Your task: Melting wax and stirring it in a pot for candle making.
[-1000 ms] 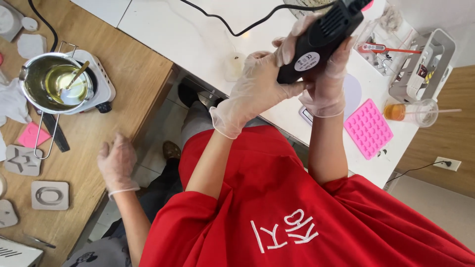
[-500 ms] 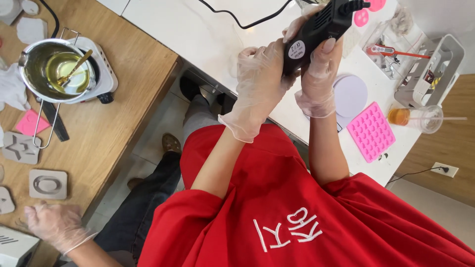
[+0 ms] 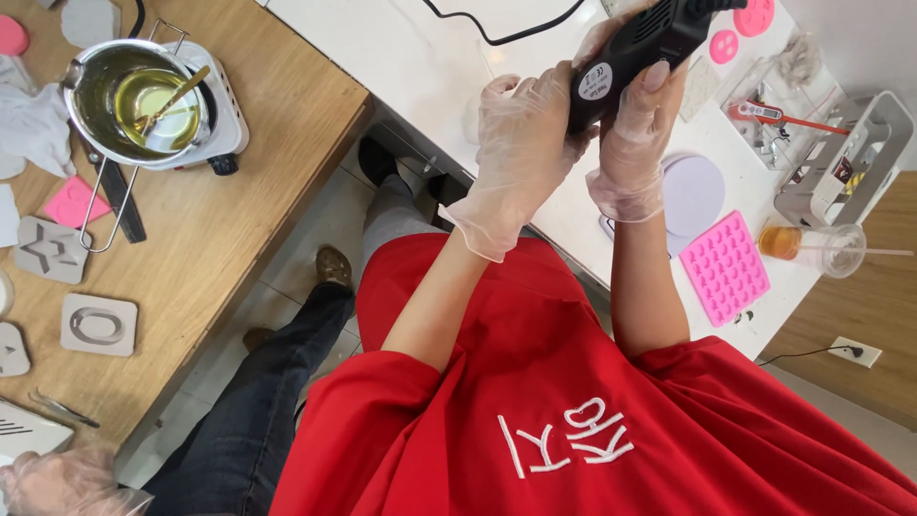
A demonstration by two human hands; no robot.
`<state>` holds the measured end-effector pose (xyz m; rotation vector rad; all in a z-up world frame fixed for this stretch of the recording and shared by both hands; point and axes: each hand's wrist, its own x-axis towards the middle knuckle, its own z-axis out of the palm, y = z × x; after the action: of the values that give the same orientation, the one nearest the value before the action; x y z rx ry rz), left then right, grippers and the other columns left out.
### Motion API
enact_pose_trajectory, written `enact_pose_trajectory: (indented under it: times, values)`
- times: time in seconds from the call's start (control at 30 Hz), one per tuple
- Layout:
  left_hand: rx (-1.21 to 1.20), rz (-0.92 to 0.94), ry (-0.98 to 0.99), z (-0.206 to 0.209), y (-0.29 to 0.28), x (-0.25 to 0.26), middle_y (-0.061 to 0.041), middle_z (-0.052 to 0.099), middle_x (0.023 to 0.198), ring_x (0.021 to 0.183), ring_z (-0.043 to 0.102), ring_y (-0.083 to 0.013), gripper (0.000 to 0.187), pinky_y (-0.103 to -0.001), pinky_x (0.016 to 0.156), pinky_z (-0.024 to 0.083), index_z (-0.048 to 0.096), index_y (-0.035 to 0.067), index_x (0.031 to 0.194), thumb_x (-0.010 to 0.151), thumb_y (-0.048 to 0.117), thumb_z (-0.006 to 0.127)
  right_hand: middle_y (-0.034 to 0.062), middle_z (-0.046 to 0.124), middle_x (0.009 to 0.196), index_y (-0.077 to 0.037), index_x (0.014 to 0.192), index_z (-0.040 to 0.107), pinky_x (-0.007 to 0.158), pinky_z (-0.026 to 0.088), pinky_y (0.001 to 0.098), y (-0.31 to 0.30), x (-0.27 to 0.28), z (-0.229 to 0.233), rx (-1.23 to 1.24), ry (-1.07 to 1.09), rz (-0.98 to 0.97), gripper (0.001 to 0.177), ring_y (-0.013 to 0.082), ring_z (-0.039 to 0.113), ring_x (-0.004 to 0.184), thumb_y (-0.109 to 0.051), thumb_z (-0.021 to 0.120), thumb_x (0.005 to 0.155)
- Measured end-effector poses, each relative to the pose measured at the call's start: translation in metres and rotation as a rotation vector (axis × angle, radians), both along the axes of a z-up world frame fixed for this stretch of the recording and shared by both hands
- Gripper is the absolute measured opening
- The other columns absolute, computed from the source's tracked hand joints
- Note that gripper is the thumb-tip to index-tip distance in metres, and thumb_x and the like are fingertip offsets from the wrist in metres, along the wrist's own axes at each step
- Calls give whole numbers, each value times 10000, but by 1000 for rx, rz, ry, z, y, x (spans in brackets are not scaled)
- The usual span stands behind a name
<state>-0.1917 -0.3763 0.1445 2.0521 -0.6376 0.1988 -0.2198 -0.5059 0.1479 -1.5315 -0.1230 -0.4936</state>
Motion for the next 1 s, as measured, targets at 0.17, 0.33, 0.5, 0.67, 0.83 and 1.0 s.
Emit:
enact_pose_trajectory:
  times: [0.17,0.33,0.5,0.67,0.83,1.0]
  values:
    - [-4,-6,19,-4,-3,2,-13,731,838,870,709,-198,384,-451,1023,396,596,95,1091,790,180,819,84,625,1123,-77,1359,478,817,493,256,-2,0,-2,-16,33,-25,661,128,565,914,-662,570,1065]
    - [20,-64,23,-3,-2,18,-27,741,844,874,711,-212,417,-445,1001,398,614,98,1109,775,206,839,78,635,1114,-72,1357,458,787,480,254,-4,5,-3,-66,39,-55,619,125,565,900,-625,565,1103]
    - [72,-126,-19,-6,4,35,-52,745,872,896,703,-231,485,-447,988,397,613,85,1130,762,270,869,40,630,1220,-88,1462,397,884,562,268,-12,9,2,39,141,-94,683,138,650,1061,-594,625,1063]
    - [53,-171,-108,2,14,47,-28,750,947,929,650,-249,490,-416,1011,394,610,124,1190,831,292,897,16,671,1060,-17,1217,657,838,573,265,-24,14,48,-437,404,16,389,97,643,971,-248,881,999]
    - [39,-243,-84,15,15,55,-5,757,975,940,659,-222,594,-424,1034,370,587,127,1345,834,243,868,-8,696,1004,-8,1117,670,799,616,262,-17,17,53,-344,334,-20,298,82,673,907,-155,884,970]
    - [45,-182,80,-7,64,51,-91,646,1327,1211,624,-254,584,-412,1048,421,551,62,1386,922,289,824,14,739,921,5,1067,699,756,612,261,-28,19,23,-608,222,-117,267,80,712,829,-108,892,921]
